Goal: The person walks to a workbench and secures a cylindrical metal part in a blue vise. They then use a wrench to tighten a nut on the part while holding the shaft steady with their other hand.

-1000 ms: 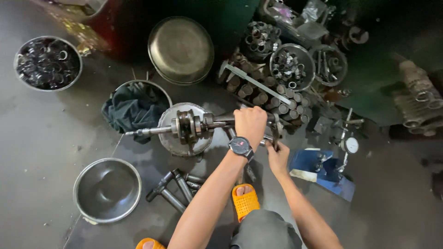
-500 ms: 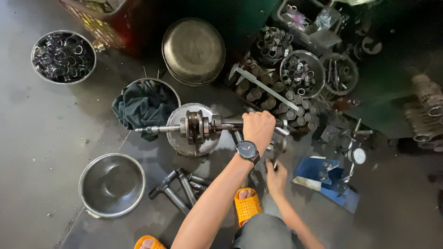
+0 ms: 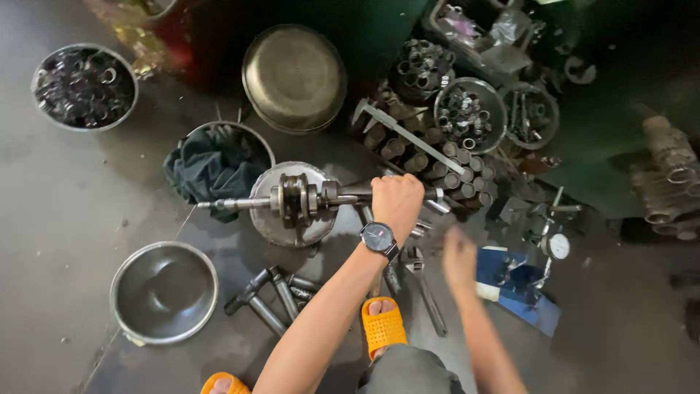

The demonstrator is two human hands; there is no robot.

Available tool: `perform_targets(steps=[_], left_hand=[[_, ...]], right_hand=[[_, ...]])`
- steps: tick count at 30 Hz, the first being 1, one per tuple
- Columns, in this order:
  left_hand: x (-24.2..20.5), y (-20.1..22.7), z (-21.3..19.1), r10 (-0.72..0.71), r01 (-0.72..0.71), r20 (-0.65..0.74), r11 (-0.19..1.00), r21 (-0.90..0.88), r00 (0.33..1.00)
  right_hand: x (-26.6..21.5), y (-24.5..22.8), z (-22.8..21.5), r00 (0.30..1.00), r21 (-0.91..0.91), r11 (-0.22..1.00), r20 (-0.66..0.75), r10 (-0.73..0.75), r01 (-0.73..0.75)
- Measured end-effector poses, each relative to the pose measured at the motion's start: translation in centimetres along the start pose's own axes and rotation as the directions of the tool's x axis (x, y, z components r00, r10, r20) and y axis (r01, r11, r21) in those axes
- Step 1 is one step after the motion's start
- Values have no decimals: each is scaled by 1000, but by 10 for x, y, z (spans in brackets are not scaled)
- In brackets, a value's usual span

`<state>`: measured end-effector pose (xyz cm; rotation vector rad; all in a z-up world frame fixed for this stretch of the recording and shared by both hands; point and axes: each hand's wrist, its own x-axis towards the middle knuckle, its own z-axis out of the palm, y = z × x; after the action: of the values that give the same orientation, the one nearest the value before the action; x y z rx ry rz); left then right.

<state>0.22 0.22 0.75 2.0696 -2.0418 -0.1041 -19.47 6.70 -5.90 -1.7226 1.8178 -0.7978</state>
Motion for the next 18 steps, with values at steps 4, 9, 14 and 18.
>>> perform_targets(steps=[4, 9, 14, 18], left_hand=[[0, 1, 7, -3, 2, -13, 999, -37, 1000], [-1, -1, 7, -10, 8, -31, 999, -53, 999], [-5, -1, 10, 16, -18, -27, 998, -66, 1000], [-13, -31, -39, 114, -109, 35, 986, -129, 993]], right_hand=[[74, -51, -28, 857, 431, 763, 414, 306, -481], [82, -65, -33, 907, 319, 935, 422, 6, -154], [56, -90, -12, 820, 429, 863, 572, -31, -267], [28, -20, 97, 848, 244, 944, 430, -309, 220]])
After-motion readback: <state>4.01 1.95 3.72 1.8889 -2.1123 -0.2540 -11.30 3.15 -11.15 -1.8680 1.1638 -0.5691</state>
